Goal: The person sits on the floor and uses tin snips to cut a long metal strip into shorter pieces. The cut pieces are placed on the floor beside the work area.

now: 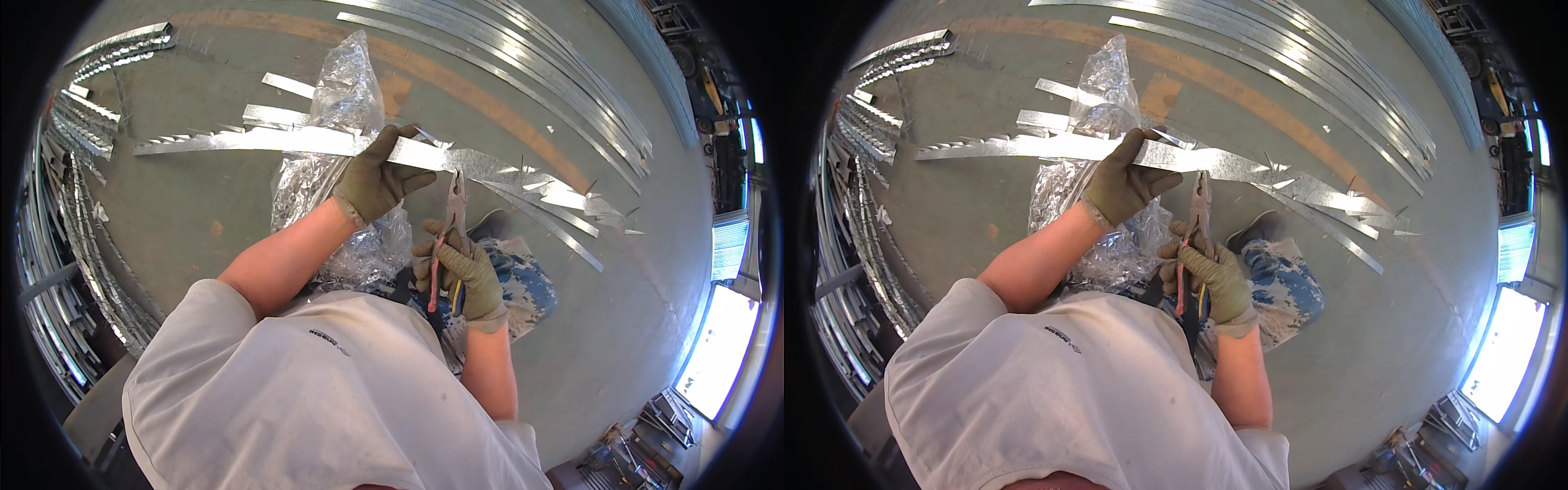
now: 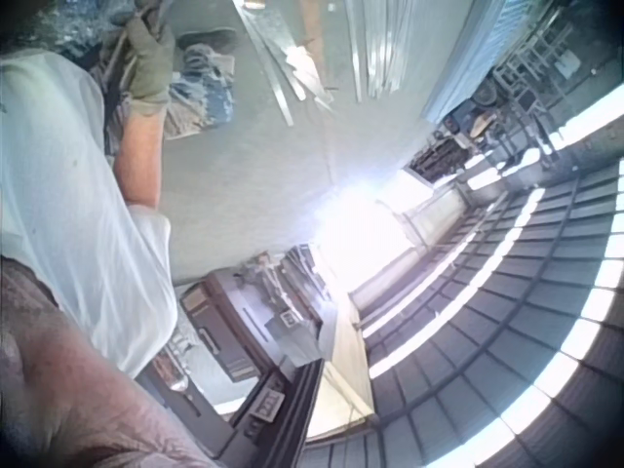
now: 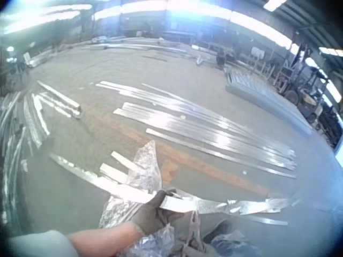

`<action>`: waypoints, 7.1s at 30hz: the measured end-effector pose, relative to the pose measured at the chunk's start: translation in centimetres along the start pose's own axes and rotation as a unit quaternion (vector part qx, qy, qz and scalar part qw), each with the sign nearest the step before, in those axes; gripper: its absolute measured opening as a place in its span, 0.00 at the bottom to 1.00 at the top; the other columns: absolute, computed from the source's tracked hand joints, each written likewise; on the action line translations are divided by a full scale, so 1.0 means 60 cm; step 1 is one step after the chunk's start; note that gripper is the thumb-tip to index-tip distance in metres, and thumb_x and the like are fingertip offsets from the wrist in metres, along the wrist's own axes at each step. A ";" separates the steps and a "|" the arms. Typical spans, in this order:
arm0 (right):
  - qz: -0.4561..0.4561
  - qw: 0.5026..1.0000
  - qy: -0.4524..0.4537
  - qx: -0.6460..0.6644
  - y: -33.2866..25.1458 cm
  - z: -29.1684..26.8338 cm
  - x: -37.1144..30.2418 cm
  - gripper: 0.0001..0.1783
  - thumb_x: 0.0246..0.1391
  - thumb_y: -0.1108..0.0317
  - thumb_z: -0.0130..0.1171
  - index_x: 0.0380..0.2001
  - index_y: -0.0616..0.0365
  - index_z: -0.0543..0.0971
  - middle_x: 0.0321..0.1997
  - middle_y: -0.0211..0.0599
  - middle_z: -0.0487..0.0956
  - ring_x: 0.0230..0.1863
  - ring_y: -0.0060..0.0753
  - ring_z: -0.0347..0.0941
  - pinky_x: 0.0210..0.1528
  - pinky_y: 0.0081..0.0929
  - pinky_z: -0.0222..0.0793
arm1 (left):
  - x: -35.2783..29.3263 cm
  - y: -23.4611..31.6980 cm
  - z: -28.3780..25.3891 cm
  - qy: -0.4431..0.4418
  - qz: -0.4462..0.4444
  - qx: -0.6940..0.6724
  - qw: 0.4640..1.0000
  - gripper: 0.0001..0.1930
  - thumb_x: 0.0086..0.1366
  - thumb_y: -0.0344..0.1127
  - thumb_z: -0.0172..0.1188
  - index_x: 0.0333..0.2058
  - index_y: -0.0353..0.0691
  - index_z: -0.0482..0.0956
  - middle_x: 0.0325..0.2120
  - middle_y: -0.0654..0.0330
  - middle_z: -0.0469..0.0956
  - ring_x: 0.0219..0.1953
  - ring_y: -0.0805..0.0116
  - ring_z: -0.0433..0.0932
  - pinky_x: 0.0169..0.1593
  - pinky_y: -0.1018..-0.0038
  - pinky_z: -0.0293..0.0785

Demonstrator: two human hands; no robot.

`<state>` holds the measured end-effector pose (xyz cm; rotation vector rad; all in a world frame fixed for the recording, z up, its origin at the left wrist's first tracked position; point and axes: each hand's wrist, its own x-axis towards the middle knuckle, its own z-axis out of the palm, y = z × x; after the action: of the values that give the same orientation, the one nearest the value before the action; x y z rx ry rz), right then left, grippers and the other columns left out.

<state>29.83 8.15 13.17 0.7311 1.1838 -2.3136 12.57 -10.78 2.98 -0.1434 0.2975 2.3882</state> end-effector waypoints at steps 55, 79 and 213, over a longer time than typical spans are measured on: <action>-0.021 0.969 0.190 -0.156 0.069 0.066 0.037 0.24 0.73 0.69 0.65 0.69 0.59 0.80 0.34 0.31 0.82 0.26 0.20 0.76 0.26 0.24 0.70 | 0.003 0.005 0.016 0.030 -0.056 -0.055 0.996 0.29 0.84 0.58 0.57 0.67 0.39 0.81 0.58 0.47 0.87 0.59 0.47 0.88 0.65 0.49 0.87; 0.025 0.953 -0.129 0.272 0.066 0.023 0.046 0.37 0.71 0.57 0.68 0.76 0.61 0.71 0.45 0.52 0.87 0.34 0.47 0.86 0.33 0.47 0.83 | 0.026 -0.012 0.000 0.008 -0.040 -0.010 0.999 0.29 0.85 0.58 0.54 0.69 0.40 0.76 0.61 0.45 0.86 0.63 0.42 0.87 0.68 0.49 0.87; -0.035 0.938 0.203 -0.279 0.055 0.057 0.037 0.17 0.74 0.55 0.69 0.50 0.58 0.82 0.31 0.32 0.82 0.26 0.23 0.77 0.22 0.30 0.73 | 0.023 0.003 -0.007 -0.040 -0.005 -0.003 0.999 0.23 0.89 0.45 0.51 0.73 0.42 0.74 0.62 0.51 0.85 0.64 0.52 0.86 0.68 0.51 0.87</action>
<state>29.20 3.23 11.48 0.9748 1.9629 -1.7654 11.46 -10.11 2.35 -0.0509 0.2509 2.3784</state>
